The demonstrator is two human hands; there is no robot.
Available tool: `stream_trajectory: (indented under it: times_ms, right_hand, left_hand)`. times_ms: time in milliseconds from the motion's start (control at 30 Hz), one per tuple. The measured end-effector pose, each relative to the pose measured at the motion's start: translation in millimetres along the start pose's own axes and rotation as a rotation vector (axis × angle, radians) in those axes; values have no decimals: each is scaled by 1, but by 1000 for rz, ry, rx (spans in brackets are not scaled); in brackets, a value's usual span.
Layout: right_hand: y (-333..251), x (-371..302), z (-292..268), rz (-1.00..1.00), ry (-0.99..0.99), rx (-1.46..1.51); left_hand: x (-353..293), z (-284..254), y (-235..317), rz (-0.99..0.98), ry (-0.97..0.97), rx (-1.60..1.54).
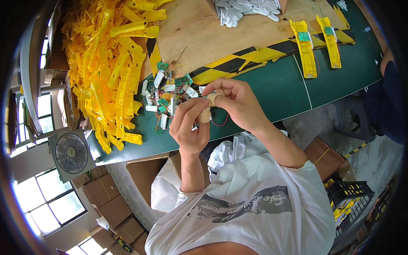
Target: The person assembles flashlights by picking up circuit board components and inserting them into plastic flashlight casings by hand.
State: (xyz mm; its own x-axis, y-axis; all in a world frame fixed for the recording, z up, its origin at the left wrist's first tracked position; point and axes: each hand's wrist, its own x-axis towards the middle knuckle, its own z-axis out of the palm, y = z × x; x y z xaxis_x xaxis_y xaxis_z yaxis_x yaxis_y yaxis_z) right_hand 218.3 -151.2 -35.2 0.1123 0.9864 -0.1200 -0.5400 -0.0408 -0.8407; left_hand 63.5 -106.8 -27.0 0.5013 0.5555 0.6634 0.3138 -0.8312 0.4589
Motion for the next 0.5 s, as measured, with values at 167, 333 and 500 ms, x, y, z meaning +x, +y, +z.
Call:
stream_trajectory:
  times_ms: [167,333,500]
  right_hand:
    - [3,4,-8,66,-56,-13]
    - [3,3,-8,93,-53,-7]
    - [6,3,-8,112,-38,-3]
  left_hand:
    - [-1,-3,14,-862,-24,-692]
    - [0,-4,12,-1014,-23,-861]
    - [0,-3,14,-1027,-3,-889]
